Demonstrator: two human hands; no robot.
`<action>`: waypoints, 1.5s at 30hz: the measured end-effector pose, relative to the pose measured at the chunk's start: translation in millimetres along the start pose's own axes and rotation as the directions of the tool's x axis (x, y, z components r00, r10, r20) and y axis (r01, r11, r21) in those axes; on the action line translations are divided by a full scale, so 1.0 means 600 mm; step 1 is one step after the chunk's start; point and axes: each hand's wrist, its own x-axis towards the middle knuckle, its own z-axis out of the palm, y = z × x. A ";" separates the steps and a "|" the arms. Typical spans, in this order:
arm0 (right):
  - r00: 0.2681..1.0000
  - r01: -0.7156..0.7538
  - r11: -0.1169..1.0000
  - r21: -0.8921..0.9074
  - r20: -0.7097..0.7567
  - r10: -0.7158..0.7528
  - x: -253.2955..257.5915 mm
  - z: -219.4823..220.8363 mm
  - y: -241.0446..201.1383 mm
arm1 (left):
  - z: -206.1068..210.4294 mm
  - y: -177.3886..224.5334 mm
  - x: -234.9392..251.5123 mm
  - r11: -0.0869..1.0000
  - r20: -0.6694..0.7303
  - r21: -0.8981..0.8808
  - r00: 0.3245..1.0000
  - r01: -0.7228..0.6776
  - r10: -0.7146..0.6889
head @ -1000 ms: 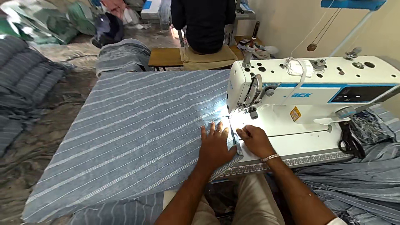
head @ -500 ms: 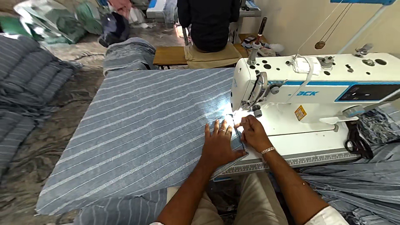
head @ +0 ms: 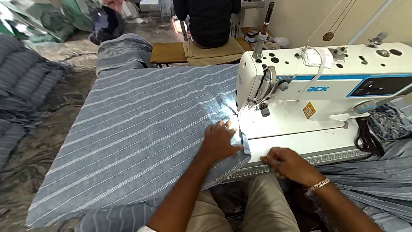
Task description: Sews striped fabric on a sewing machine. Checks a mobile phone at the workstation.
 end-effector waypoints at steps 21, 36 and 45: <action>0.833 0.126 0.951 -0.282 -0.491 -0.256 0.121 0.085 -0.082 | -0.056 -0.027 0.273 0.975 -0.242 0.015 0.947 0.221 -0.211; 0.836 0.176 0.943 -0.282 -0.463 -0.295 0.086 0.092 -0.050 | -0.031 -0.040 0.203 0.978 -0.067 0.096 0.979 -0.185 0.192; 0.819 0.204 0.927 -0.315 -0.464 -0.338 0.084 0.100 -0.040 | -0.035 -0.037 0.194 0.987 -0.052 0.102 0.990 -0.125 0.131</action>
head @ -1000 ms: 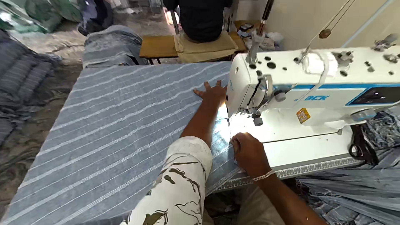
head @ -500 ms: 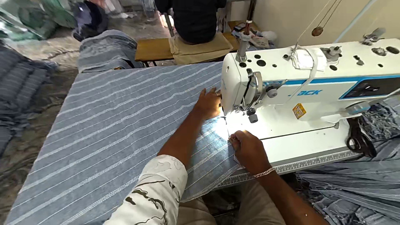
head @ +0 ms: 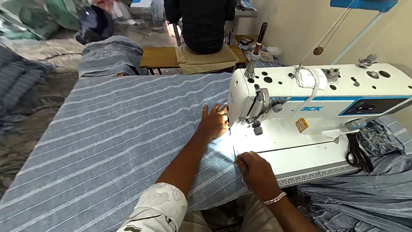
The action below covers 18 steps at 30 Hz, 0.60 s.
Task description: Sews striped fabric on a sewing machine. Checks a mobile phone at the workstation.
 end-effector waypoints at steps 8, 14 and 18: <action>0.999 -0.020 0.998 -0.058 0.033 0.022 0.003 -0.007 -0.014 | 0.005 -0.019 0.003 0.995 -0.171 -0.092 0.984 0.026 -0.041; 0.985 -0.126 0.986 0.109 0.129 0.111 0.021 -0.039 -0.001 | 0.023 0.081 -0.199 0.978 -0.079 -0.068 0.976 0.196 -0.201; 0.990 -0.126 0.992 0.026 0.060 0.125 0.008 -0.032 -0.027 | 0.081 0.129 -0.240 0.960 -0.115 0.073 0.958 0.272 -0.262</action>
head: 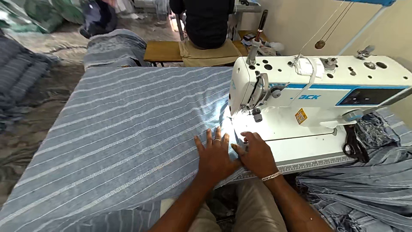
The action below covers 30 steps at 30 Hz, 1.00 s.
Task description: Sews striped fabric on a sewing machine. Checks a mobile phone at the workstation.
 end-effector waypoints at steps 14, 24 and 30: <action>0.948 0.265 0.961 -0.078 -0.159 -0.274 -0.043 0.026 0.051 | -0.075 -0.274 -0.086 0.876 -0.069 -0.111 0.875 0.470 -0.479; 0.947 0.271 0.956 -0.109 -0.149 -0.285 0.053 0.037 0.052 | -0.076 -0.359 0.071 0.875 -0.080 -0.047 0.871 0.482 -0.484; 0.977 0.185 0.968 -0.171 -0.079 -0.200 0.083 0.036 0.041 | -0.083 -0.385 0.147 0.873 -0.085 -0.076 0.869 0.481 -0.487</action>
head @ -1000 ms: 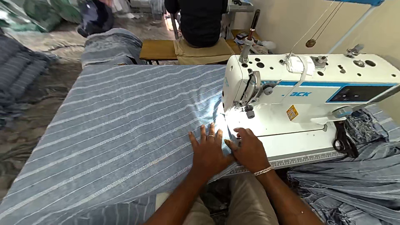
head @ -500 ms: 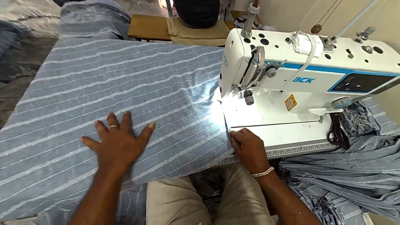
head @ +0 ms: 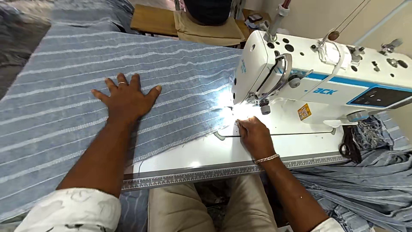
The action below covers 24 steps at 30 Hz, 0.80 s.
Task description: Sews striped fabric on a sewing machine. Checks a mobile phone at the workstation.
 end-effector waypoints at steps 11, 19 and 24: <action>0.992 0.012 0.968 0.251 -0.123 0.019 -0.097 -0.013 0.048 | -0.055 -0.155 0.016 0.999 -0.038 0.022 0.999 -0.024 0.024; 0.984 0.108 0.975 0.192 -0.158 -0.078 -0.094 0.003 0.035 | -0.025 0.154 -0.013 0.875 -0.018 -0.215 0.897 -0.434 0.441; 0.973 0.128 0.964 0.235 -0.216 -0.077 -0.104 0.007 0.041 | 0.065 0.304 -0.024 0.828 0.040 -0.253 0.850 -0.501 0.526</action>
